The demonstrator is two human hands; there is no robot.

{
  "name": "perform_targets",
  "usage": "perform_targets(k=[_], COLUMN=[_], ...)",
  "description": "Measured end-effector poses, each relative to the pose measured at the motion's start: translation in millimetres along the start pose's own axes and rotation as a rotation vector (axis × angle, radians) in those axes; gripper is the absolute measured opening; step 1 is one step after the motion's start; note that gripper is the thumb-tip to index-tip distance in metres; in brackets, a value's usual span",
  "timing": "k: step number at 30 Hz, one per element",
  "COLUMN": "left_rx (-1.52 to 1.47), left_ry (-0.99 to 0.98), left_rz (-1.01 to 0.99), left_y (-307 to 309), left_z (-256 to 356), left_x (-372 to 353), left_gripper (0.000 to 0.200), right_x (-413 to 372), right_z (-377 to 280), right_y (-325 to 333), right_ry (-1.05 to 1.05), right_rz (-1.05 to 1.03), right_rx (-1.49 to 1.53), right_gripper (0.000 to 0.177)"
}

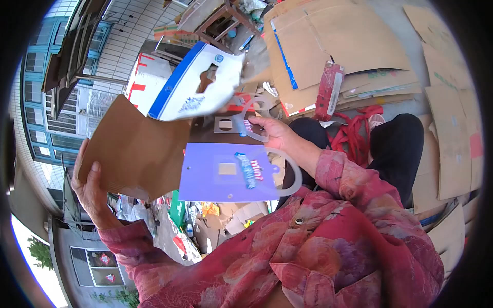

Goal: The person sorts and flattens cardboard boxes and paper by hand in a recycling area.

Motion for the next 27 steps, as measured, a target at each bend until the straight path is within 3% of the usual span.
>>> perform_targets(k=[3,6,11,13,21,27], left_rx=[0.034,-0.056,-0.214,-0.186,-0.25,-0.36], left_ry=[-0.093,-0.085,-0.06,-0.043,0.086,0.069], left_rz=[0.022,0.111,0.271,0.255,0.215,0.175], left_y=[-8,-4,-6,-13,-32,-30], left_z=[19,12,9,6,-9,18], left_x=[-7,-6,-1,1,-5,-17], left_gripper=[0.04,0.041,0.042,0.041,0.04,0.041], right_x=[-5,-7,-37,-57,-87,-59], right_z=[-11,-8,-7,-14,-50,-56], right_y=[-11,-9,-30,-42,-58,-52], right_ry=[0.117,0.123,0.197,0.266,0.56,0.483], right_rz=[-0.005,-0.207,-0.153,-0.021,-0.069,-0.16], right_rx=[0.053,0.086,0.117,0.043,-0.112,-0.011], right_gripper=[0.015,0.017,0.015,0.015,0.017,0.018])
Point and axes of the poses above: each hand's wrist, its own x-axis towards the middle knuckle, its own y-axis out of the back of the hand, z = x × y, the point moved 7 cm from there along x, towards the middle knuckle, and after that the axes turned 12 degrees about z, right-handed, at the moved point
